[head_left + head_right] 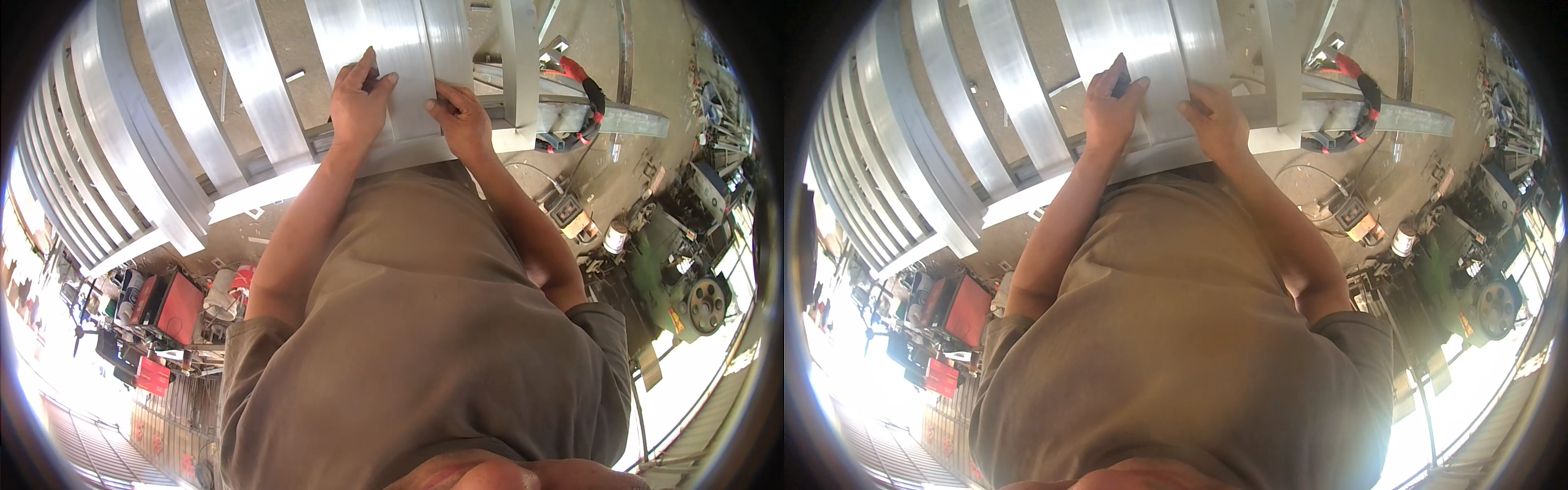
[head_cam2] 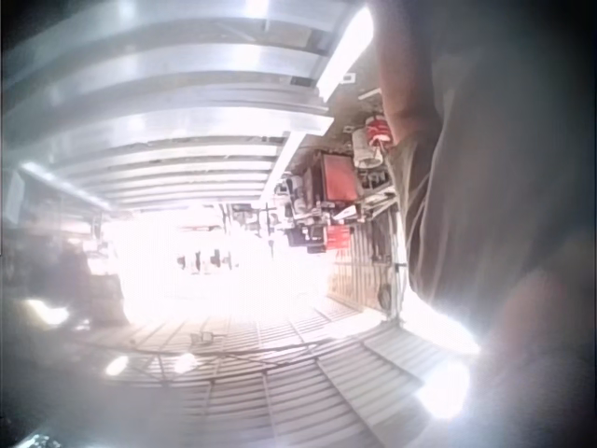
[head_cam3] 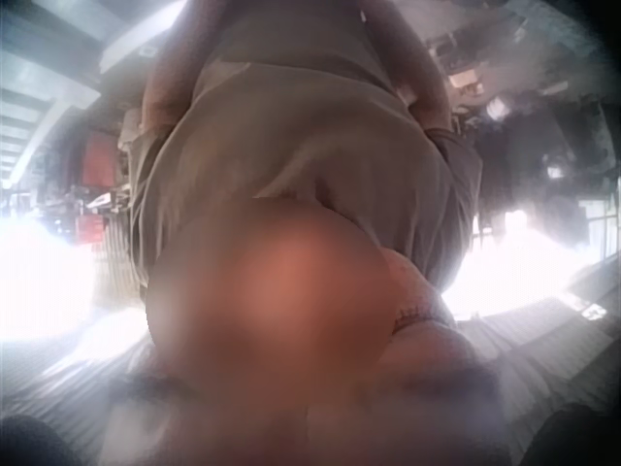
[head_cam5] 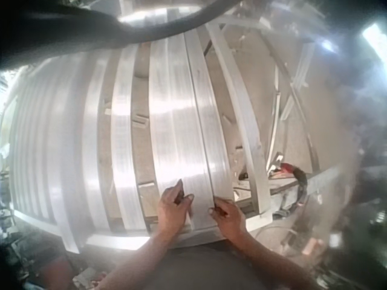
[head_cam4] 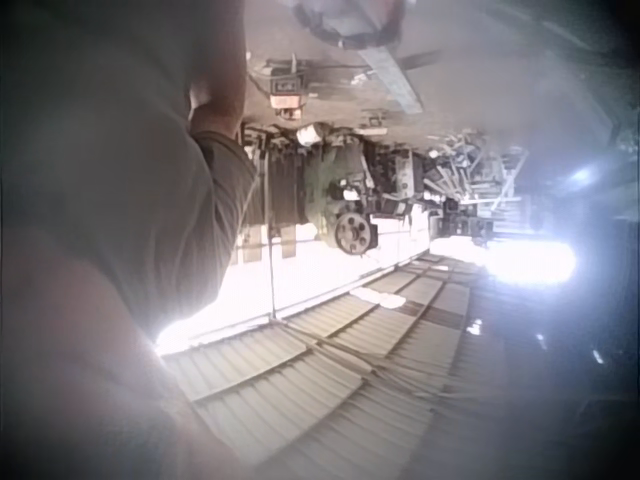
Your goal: The person assembles a metal frame by inserting multiple long metal slats into a horizontal frame structure. They pick up each slat, align it with the frame, and press it into place, repeating this process for several slats.
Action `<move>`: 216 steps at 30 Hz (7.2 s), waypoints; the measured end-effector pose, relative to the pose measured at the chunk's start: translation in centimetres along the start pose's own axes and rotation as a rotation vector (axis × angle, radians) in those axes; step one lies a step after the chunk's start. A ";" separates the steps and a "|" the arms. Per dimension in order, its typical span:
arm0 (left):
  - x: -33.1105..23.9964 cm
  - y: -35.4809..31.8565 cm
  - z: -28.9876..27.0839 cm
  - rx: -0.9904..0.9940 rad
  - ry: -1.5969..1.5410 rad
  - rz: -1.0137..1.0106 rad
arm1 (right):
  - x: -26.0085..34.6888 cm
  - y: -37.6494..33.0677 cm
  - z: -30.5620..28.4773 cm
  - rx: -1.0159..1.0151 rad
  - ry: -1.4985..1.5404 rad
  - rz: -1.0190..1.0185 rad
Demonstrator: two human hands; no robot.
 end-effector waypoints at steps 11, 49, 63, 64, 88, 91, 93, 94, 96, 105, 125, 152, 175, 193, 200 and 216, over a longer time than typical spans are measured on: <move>-0.5 0.3 -0.2 0.013 0.016 0.032 | -1.1 0.5 -0.1 0.019 0.080 0.016; -1.1 -1.5 -0.1 0.034 0.048 0.032 | -2.1 -0.5 -1.1 0.078 0.087 0.019; -1.2 -0.9 0.7 0.070 0.013 -0.020 | -2.1 0.5 -1.1 0.123 0.131 -0.009; -1.1 -0.9 0.7 0.066 0.031 -0.020 | -2.2 0.5 -1.2 0.128 0.128 -0.003; 14.2 -13.5 -41.9 -0.465 0.741 -0.263 | 20.6 -11.7 17.2 0.461 -0.018 -0.449; 14.6 -13.7 -44.2 -0.471 0.730 -0.209 | 26.9 -15.5 28.9 0.749 0.134 -0.325; 13.7 -13.6 -45.3 -0.494 0.708 -0.131 | 29.7 -16.4 35.7 0.838 0.281 -0.118; 13.2 -13.8 -45.9 -0.503 0.674 -0.101 | 30.4 -16.9 38.5 0.880 0.367 0.021; 13.2 -13.9 -46.8 -0.453 0.560 -0.117 | 31.3 -17.0 41.2 0.862 0.363 0.094; 14.8 -10.2 -41.9 -0.149 -0.424 -0.218 | 29.2 -15.5 37.8 0.279 0.384 0.162; 8.3 -7.8 -22.3 -0.119 -0.299 -0.121 | 17.8 -10.3 20.3 -0.131 0.242 0.022; 7.6 -2.6 -18.2 -0.076 -0.343 -0.121 | 17.7 -5.0 18.5 -0.015 0.258 0.097; 9.6 -3.7 -18.5 0.148 -0.010 0.007 | 12.7 -0.8 19.2 0.014 0.053 0.042; 11.7 -2.4 -16.5 0.149 -0.135 -0.095 | 7.1 -6.9 18.7 0.140 0.179 0.039; 11.9 -2.0 -16.7 0.119 -0.189 -0.084 | 8.0 -6.8 19.0 0.083 0.226 0.014; 12.3 -1.5 -16.1 0.081 0.039 -0.046 | 11.1 -7.1 18.5 -0.062 -0.057 -0.258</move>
Point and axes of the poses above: each hand's wrist, its own y-axis towards the middle knuckle, its own z-axis out of the palm, x = y × z, the point moved 10 cm from there along y, towards the middle knuckle, and after that the axes turned 8 degrees about y, right-handed, at the moved point
